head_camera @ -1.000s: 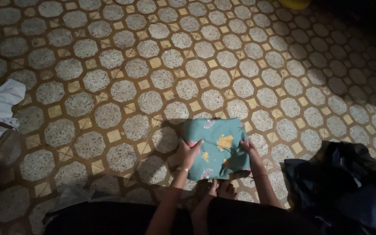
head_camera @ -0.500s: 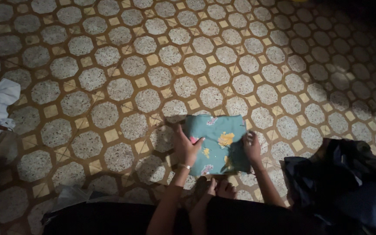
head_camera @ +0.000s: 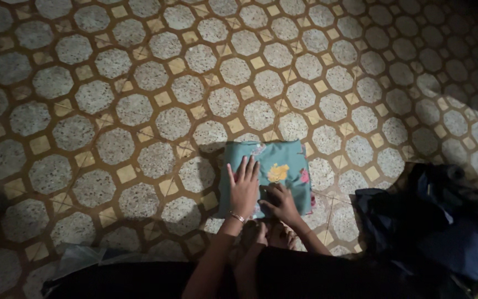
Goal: The person sits on the tiled floor, picks a green floral garment from a pile of clothes, spreads it out, aligns the sleeves, and folds it lengthwise and crosswise into a compact square, pressing it flat with both hands. They later unfold and refold the same garment, pressing it again.
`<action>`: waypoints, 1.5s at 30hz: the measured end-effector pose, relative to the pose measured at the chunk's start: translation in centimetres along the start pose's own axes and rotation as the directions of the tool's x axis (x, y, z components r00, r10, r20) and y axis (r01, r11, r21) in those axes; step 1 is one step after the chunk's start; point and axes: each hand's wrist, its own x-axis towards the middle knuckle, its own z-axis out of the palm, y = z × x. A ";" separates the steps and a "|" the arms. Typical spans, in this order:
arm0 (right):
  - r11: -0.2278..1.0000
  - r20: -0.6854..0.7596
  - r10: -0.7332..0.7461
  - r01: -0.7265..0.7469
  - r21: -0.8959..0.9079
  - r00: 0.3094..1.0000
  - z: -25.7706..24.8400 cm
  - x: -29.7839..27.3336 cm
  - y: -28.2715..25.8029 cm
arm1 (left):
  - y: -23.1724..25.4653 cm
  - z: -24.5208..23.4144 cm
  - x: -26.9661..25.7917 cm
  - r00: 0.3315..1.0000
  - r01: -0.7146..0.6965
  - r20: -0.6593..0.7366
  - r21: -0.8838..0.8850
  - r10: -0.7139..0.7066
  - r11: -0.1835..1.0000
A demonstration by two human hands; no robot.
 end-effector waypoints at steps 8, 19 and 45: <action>0.994 -0.036 0.025 -0.021 0.108 0.999 0.9 -0.4 0.5 | -0.3 0.8 -0.1 1.000 -0.002 0.011 -0.020 0.002 1.000; 0.999 -0.058 0.045 -0.046 -0.020 0.997 3.7 -1.7 3.2 | -0.5 1.5 0.2 0.995 -0.019 0.097 0.099 0.010 0.995; 0.765 0.086 -0.045 0.089 -0.638 0.995 1.1 7.0 3.4 | 1.9 1.1 2.3 0.991 -0.003 0.129 0.167 -0.019 0.986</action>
